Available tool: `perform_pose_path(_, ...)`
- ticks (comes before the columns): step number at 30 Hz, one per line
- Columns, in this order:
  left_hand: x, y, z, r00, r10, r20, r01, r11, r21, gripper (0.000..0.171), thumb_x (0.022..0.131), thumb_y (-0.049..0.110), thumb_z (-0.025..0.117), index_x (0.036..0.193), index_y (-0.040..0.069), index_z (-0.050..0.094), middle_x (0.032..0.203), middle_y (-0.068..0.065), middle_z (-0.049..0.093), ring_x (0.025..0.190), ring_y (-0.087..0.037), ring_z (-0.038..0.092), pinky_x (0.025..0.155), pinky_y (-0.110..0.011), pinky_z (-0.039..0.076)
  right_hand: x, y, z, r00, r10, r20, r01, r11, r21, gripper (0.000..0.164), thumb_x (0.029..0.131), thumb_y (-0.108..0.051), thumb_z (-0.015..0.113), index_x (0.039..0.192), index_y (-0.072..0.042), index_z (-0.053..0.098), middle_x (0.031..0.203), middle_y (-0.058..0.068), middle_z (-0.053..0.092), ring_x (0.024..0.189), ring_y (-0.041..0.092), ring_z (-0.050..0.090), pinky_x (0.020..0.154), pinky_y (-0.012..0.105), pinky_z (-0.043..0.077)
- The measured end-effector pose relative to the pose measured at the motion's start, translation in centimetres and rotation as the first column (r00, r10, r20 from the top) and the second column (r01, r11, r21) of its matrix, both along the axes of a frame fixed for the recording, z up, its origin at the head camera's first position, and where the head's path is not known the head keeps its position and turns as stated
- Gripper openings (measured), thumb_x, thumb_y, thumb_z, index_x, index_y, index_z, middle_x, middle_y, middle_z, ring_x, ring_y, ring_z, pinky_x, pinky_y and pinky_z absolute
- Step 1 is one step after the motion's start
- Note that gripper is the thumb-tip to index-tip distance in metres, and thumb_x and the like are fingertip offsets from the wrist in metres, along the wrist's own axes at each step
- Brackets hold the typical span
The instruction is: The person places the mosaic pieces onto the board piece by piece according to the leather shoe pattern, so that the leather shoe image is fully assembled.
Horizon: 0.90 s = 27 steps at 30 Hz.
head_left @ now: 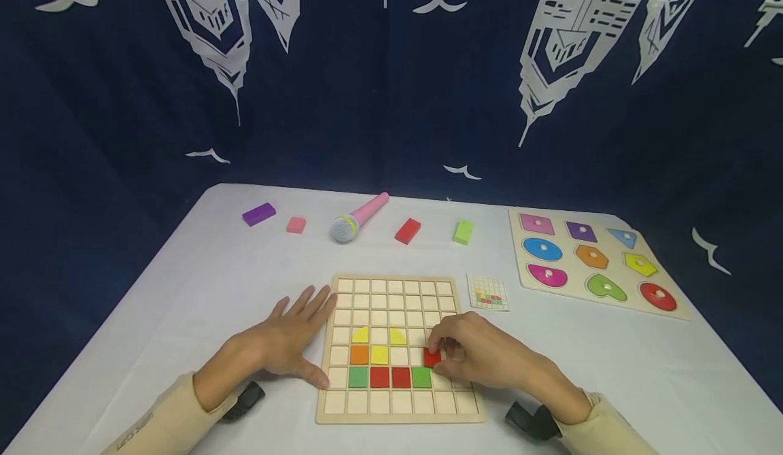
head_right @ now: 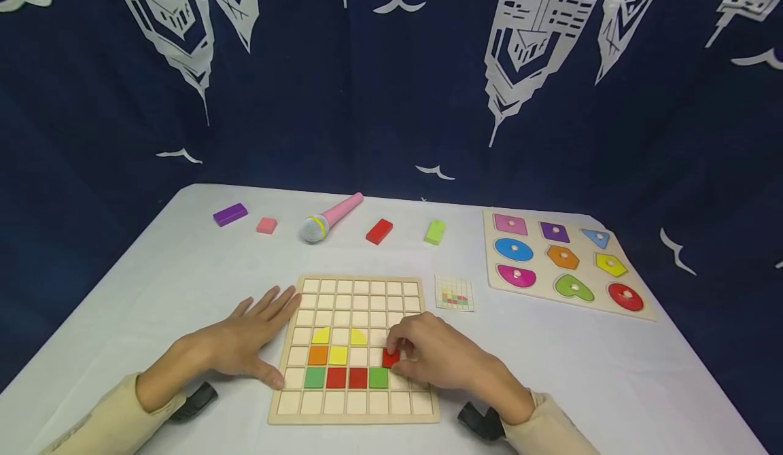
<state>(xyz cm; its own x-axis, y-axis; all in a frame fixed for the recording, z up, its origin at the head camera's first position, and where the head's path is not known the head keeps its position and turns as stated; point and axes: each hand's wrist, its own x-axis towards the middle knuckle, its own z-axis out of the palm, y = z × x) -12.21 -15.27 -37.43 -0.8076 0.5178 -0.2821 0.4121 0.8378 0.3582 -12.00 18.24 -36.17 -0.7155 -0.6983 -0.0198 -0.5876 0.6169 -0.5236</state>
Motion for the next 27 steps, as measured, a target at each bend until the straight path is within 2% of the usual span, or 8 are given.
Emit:
perform_pose_path(6,0.0,-0.1,0.0,1.0,0.007,0.002,-0.007,1.0,0.008,0.135,0.064,0.067,0.08,0.16,0.002,0.011,0.168,-0.019,0.003,0.155,-0.043,-0.001,0.119,-0.069,0.006,-0.4,-0.7,-0.3,1.0,0.015,0.015,-0.015,1.0,0.001,0.012,0.086,-0.015,0.078,0.095,-0.019,0.072,0.083,-0.015,0.064,0.076,0.006,0.058,0.071,0.019,0.051)
perform_pose_path(12,0.0,0.0,0.0,1.0,0.009,0.004,-0.009,1.0,0.007,0.136,0.064,0.067,0.08,0.16,0.002,0.011,0.168,-0.02,0.004,0.155,-0.043,-0.001,0.119,-0.069,0.006,-0.6,-1.3,-0.3,1.0,0.028,-0.007,-0.028,1.0,0.012,0.011,0.086,-0.014,0.077,0.095,-0.018,0.073,0.081,-0.016,0.062,0.074,0.008,0.057,0.066,0.018,0.049)
perform_pose_path(23,0.1,0.1,-0.1,1.0,0.013,0.005,-0.013,1.0,-0.002,0.136,0.064,0.067,0.08,0.16,0.003,0.011,0.168,-0.019,0.003,0.155,-0.042,0.0,0.12,-0.069,0.006,-0.8,-1.5,-0.5,0.998,0.05,-0.031,-0.05,0.999,0.008,0.009,0.087,-0.013,0.076,0.094,-0.018,0.074,0.082,-0.015,0.064,0.074,0.007,0.056,0.066,0.018,0.048)
perform_pose_path(27,0.1,0.1,-0.1,1.0,0.015,0.007,-0.015,1.0,-0.003,0.136,0.064,0.067,0.08,0.16,0.003,0.011,0.168,-0.019,0.003,0.155,-0.042,-0.001,0.12,-0.068,0.006,-0.9,-1.6,-0.7,0.997,0.057,-0.043,-0.057,0.998,-0.017,0.011,0.087,-0.009,0.075,0.088,-0.019,0.073,0.083,-0.014,0.064,0.075,0.007,0.055,0.067,0.017,0.049)
